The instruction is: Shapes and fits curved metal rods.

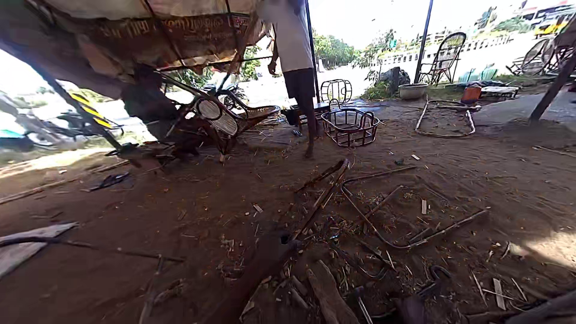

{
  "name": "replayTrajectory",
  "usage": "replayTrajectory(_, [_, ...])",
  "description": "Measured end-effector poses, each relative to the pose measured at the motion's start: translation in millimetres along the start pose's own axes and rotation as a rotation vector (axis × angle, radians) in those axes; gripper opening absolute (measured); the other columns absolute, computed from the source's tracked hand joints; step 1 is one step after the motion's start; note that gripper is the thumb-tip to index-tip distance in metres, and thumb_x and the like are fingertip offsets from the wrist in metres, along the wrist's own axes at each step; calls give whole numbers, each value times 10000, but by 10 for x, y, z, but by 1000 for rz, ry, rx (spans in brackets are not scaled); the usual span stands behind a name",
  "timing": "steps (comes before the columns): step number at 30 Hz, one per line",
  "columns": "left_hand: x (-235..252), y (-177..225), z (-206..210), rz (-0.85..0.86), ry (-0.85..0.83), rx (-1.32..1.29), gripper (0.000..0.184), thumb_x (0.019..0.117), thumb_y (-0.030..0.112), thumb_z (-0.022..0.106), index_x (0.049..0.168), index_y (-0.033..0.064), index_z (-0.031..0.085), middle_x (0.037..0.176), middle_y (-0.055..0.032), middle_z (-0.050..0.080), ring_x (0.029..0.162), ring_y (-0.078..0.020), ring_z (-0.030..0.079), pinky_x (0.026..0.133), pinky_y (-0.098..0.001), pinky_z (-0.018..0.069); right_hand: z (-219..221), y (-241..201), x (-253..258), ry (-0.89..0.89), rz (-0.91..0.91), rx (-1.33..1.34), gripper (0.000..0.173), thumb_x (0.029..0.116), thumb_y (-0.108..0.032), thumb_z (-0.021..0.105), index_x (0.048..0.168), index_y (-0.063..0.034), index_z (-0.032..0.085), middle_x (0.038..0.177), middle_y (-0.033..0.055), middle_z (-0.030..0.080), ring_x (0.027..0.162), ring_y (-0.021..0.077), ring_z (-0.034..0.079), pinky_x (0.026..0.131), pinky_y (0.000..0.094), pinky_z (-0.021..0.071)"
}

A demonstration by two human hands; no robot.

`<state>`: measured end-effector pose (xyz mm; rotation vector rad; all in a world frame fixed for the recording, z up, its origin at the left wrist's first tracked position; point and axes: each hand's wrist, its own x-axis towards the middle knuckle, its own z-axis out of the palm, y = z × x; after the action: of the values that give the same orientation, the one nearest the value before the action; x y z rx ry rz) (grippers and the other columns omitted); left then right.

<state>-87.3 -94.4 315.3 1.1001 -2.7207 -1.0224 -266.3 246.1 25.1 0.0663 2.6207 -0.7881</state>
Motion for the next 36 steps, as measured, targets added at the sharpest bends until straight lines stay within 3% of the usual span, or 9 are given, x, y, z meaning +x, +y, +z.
replayTrajectory(4, [-153,-412,898,105,-245,9,371,1000,335,692,1302,121,683,1170,-74,731,1027,-213,712,949,-478,573,5,24,-10,74,165,90,1009,822,-410,828,1512,99,296,1326,323,580,1219,445,602,1014,583,497])
replayTrajectory(8, [-226,-1128,1222,186,-275,405,487,976,310,713,1416,129,612,1441,-160,579,1305,-361,575,1094,-579,466,-145,101,64,31,186,122,668,869,-411,776,1269,91,591,1203,302,651,1138,453,632,961,627,503])
replayTrajectory(12, [-142,-1860,1291,194,-403,702,599,961,407,688,1504,207,535,1572,-97,476,1479,-337,395,1201,-585,318,-91,160,187,63,228,225,771,816,-408,807,1339,79,515,1228,315,626,1145,472,616,952,668,489])
replayTrajectory(15, [-116,-2112,1372,199,-447,731,465,1003,387,629,1443,239,596,1487,-104,563,1444,-334,444,1220,-575,291,-47,120,177,115,271,265,650,830,-405,783,1232,73,602,1194,319,636,1123,484,614,914,694,480])
replayTrajectory(18, [-125,-2323,1486,258,-351,695,328,1013,321,633,1327,247,694,1328,-89,661,1294,-319,574,1155,-544,402,-17,53,190,138,359,188,591,825,-476,745,1117,31,667,1123,282,672,1056,462,650,814,689,503])
replayTrajectory(25, [-210,-2328,1590,359,-276,538,296,961,342,723,1243,253,735,1272,-33,697,1263,-282,603,1081,-519,483,-184,-15,100,193,417,151,717,769,-520,811,1171,49,641,1178,293,651,1122,457,629,870,662,508])
replayTrajectory(28, [-193,-2374,1435,397,-225,517,521,898,461,775,1333,187,687,1392,-95,631,1349,-320,543,1144,-551,421,-365,114,151,232,415,306,800,811,-382,811,1404,50,491,1280,311,597,1152,440,611,946,629,498])
replayTrajectory(31, [-90,-2615,1179,372,-181,587,499,922,407,762,1339,145,687,1401,-142,622,1353,-375,528,1166,-588,371,-613,195,165,217,319,499,476,950,-267,617,1302,18,474,892,128,624,612,181,593,557,373,530])
replayTrajectory(36, [-94,-2862,1143,373,-121,433,234,939,140,753,1169,175,777,1201,-135,688,1160,-361,636,1034,-583,495,-986,217,-307,15,-139,534,512,1048,-282,549,1504,-163,348,868,130,628,619,240,604,573,444,547])
